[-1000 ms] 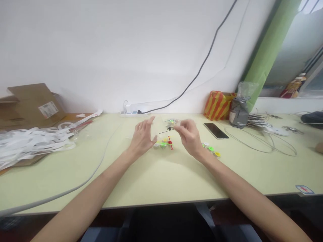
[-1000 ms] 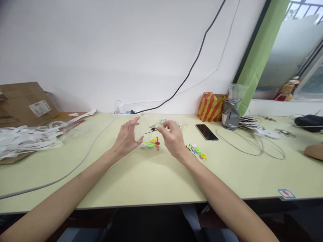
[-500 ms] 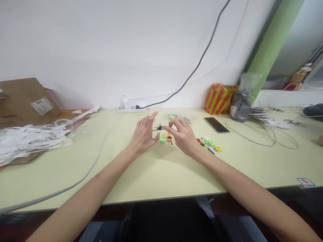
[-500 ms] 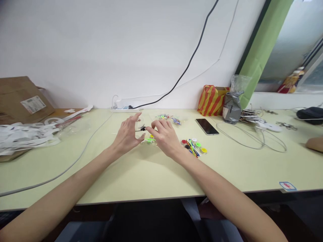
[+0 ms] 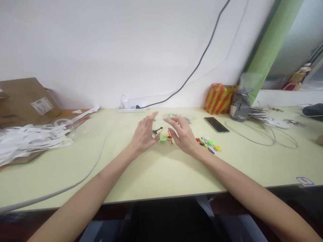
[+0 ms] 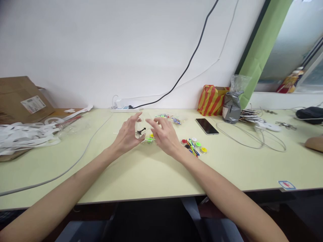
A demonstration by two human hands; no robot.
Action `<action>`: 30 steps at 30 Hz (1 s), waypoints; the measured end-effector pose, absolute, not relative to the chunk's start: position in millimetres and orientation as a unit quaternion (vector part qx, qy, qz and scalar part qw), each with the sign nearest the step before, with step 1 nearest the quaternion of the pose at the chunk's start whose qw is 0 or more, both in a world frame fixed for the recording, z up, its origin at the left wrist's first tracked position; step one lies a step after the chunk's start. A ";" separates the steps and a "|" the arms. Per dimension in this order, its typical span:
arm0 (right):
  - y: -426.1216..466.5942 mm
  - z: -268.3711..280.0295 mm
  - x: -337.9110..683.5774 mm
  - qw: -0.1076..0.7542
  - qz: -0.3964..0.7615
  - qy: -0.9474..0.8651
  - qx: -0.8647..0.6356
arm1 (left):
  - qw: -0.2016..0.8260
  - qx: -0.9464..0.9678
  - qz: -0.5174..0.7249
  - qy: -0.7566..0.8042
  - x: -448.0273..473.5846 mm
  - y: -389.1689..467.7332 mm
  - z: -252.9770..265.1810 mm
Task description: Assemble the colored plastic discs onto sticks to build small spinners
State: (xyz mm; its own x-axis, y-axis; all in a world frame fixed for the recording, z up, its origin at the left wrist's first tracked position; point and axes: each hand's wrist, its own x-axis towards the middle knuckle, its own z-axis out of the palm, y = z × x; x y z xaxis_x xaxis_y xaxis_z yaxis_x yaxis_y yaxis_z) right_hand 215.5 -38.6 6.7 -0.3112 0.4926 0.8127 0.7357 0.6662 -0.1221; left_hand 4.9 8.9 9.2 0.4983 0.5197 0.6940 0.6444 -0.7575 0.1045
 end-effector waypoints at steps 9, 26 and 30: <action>-19.7 -6.5 238.5 0.397 -0.066 -0.783 -0.474 | 0.004 -0.806 -0.449 -0.386 -8.6 13.0 15.6; -2.5 -23.8 239.0 0.227 -0.051 -0.769 -0.595 | 0.014 -0.853 -0.357 -0.380 -0.9 12.4 6.4; -1.7 -27.1 239.1 0.212 0.000 -0.776 -0.593 | 0.015 -0.855 -0.352 -0.381 -0.8 14.4 6.0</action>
